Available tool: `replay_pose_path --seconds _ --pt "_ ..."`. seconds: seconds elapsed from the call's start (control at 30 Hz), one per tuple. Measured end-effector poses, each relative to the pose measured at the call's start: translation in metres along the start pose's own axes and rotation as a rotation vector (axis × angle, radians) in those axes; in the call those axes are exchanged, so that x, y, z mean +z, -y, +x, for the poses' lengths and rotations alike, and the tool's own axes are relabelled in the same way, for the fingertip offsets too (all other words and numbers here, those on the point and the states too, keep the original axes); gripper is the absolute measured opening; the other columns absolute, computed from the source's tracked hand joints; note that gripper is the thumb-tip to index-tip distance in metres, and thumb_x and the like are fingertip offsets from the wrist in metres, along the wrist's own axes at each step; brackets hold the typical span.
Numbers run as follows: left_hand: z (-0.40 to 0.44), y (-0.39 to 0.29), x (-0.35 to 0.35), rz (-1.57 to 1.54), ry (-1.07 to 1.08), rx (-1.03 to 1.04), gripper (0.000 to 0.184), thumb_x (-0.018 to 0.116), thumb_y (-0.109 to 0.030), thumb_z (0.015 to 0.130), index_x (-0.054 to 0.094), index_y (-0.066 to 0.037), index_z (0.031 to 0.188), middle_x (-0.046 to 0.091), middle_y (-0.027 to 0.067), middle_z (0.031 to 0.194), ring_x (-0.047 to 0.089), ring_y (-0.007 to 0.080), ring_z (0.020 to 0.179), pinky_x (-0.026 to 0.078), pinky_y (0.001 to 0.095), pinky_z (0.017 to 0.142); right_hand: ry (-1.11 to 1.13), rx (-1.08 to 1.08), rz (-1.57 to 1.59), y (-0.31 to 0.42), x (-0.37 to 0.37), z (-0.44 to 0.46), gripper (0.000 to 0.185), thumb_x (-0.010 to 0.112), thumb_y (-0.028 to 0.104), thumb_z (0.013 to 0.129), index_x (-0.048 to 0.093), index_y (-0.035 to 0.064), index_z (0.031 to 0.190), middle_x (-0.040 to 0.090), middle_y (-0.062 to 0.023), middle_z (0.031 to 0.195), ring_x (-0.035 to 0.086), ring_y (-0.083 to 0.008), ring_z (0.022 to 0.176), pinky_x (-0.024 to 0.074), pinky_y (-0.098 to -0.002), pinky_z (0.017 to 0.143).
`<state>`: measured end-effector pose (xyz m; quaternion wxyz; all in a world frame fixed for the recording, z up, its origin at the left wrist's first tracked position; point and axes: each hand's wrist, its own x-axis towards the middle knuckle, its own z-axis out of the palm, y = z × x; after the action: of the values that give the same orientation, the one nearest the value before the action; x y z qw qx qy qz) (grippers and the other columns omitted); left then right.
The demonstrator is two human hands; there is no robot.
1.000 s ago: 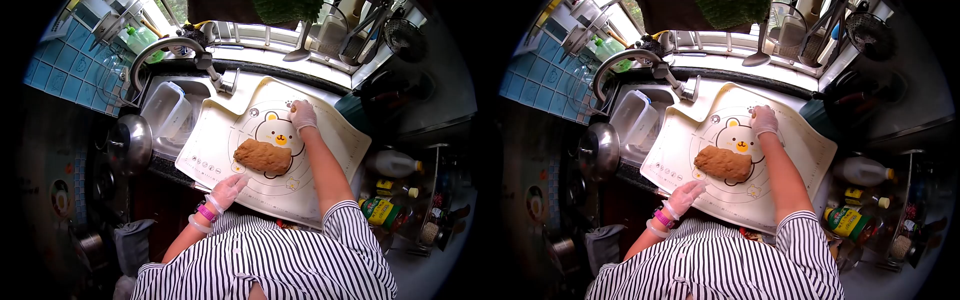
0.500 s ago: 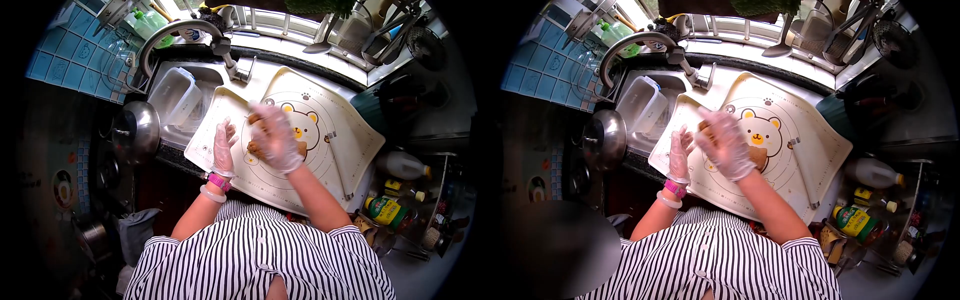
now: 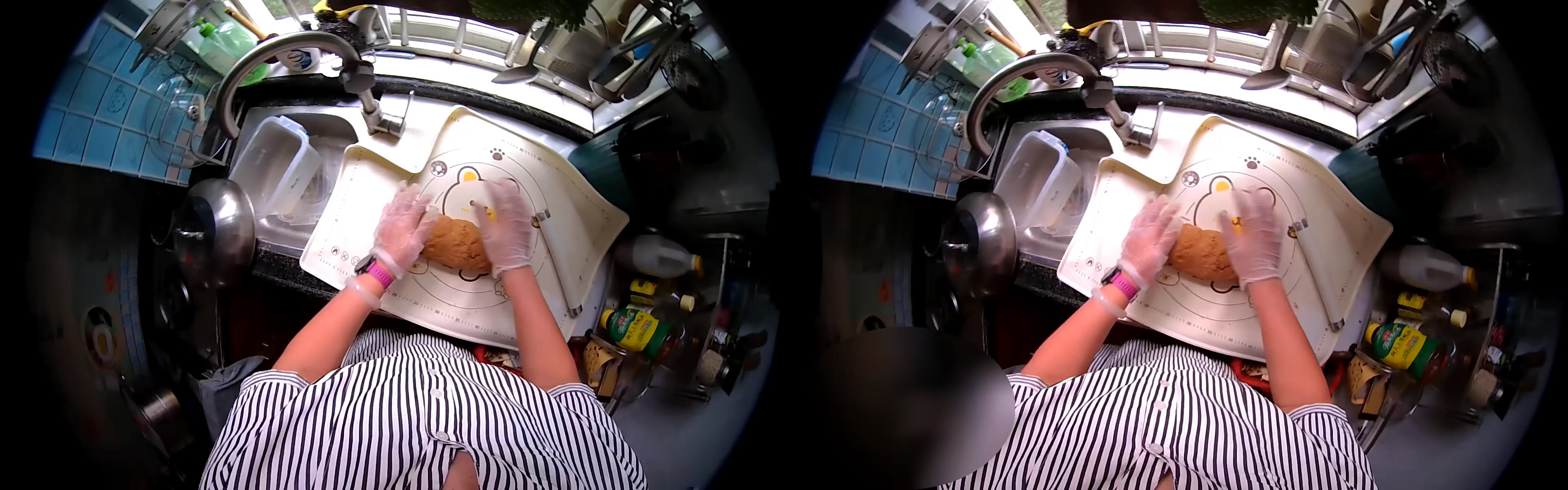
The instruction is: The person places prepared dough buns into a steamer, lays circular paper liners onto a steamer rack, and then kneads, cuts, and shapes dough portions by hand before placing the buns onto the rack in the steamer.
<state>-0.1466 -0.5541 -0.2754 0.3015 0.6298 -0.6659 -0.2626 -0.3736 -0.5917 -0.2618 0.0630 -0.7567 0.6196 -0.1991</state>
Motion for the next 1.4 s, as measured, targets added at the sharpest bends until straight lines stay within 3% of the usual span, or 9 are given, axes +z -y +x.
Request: replay_pose_path --seconds 0.17,0.37,0.5,0.63,0.77,1.0,1.2,1.3,1.4 --pt "-0.013 -0.04 -0.007 0.278 0.387 0.247 0.064 0.062 -0.055 0.091 0.058 -0.019 0.144 0.053 0.0176 0.146 0.033 0.0412 0.148 0.023 0.0629 0.119 0.674 0.13 0.052 0.038 -0.007 -0.047 0.064 0.062 0.046 0.094 0.049 0.0196 0.15 0.04 -0.0087 0.159 0.033 -0.0276 0.149 0.0231 -0.051 0.121" --pt "-0.071 -0.008 -0.008 0.319 0.3 0.472 0.09 0.072 -0.066 0.077 0.046 -0.026 0.153 0.04 0.0139 0.153 0.028 0.0443 0.149 0.017 0.0726 0.117 0.359 -0.1 -0.142 0.037 -0.009 -0.133 0.088 0.065 0.059 0.087 0.034 0.0221 0.16 0.033 -0.0044 0.165 0.021 -0.0251 0.154 0.0107 -0.0538 0.126" --pt "0.004 -0.012 -0.002 0.29 0.368 0.42 0.078 0.075 -0.067 0.075 0.061 -0.021 0.137 0.053 0.0132 0.139 0.045 0.0348 0.136 0.035 0.0574 0.11 0.441 -0.022 -0.066 0.023 -0.011 -0.054 0.077 0.07 0.061 0.082 0.056 0.0147 0.142 0.056 -0.0078 0.137 0.048 -0.0295 0.131 0.033 -0.0539 0.113" --pt "0.086 -0.042 -0.011 0.417 0.76 0.073 0.066 0.062 -0.07 0.085 0.071 -0.016 0.121 0.056 0.0182 0.138 0.047 0.0306 0.134 0.035 0.0499 0.108 0.266 0.061 0.153 -0.019 0.023 0.006 0.05 0.074 0.053 0.082 0.072 0.0077 0.103 0.063 -0.0111 0.106 0.06 -0.0352 0.099 0.0478 -0.0461 0.093" --pt "0.053 -0.011 0.024 0.344 -0.027 0.338 0.079 0.056 -0.075 0.085 0.063 -0.016 0.138 0.046 0.0193 0.154 0.037 0.0298 0.146 0.03 0.0477 0.115 -0.003 0.013 0.035 -0.011 0.03 0.013 0.054 0.071 0.043 0.089 0.066 0.0081 0.13 0.063 -0.0163 0.13 0.056 -0.0374 0.123 0.0442 -0.0473 0.103" --pt "0.002 -0.008 -0.002 0.177 0.31 0.348 0.084 0.066 -0.074 0.077 0.062 -0.015 0.136 0.058 0.0125 0.133 0.051 0.03 0.128 0.035 0.0495 0.107 0.35 -0.077 0.37 -0.01 0.02 -0.035 0.06 0.065 0.038 0.096 0.054 0.0044 0.145 0.05 -0.0183 0.152 0.047 -0.037 0.139 0.0348 -0.0472 0.117" --pt "-0.104 -0.038 -0.012 0.113 -0.19 0.052 0.092 0.063 -0.069 0.084 0.035 -0.023 0.159 0.026 0.0189 0.165 0.021 0.0376 0.154 0.012 0.0662 0.121 0.091 -0.416 0.049 0.03 -0.012 -0.025 0.074 0.054 0.051 0.1 0.038 0.0093 0.158 0.033 -0.0157 0.165 0.029 -0.0326 0.153 0.0106 -0.0531 0.124" --pt "-0.192 -0.054 -0.047 0.103 -0.173 -0.109 0.086 0.062 -0.063 0.088 0.033 -0.025 0.16 0.024 0.0177 0.164 0.026 0.0386 0.151 0.026 0.0596 0.119 0.412 -0.504 -0.371 0.063 -0.004 -0.049 0.087 0.069 0.053 0.088 0.036 0.0144 0.159 0.032 -0.0141 0.165 0.033 -0.032 0.151 0.0179 -0.0484 0.125" --pt "-0.293 -0.05 -0.087 -0.073 -0.169 -0.4 0.07 0.062 -0.056 0.092 0.048 -0.021 0.151 0.042 0.0112 0.155 0.052 0.0376 0.128 0.044 0.0481 0.106 0.696 -0.187 0.291 0.047 0.016 -0.007 0.07 0.077 0.037 0.088 0.053 0.0052 0.146 0.053 -0.0231 0.147 0.053 -0.0366 0.132 0.0416 -0.0423 0.113"
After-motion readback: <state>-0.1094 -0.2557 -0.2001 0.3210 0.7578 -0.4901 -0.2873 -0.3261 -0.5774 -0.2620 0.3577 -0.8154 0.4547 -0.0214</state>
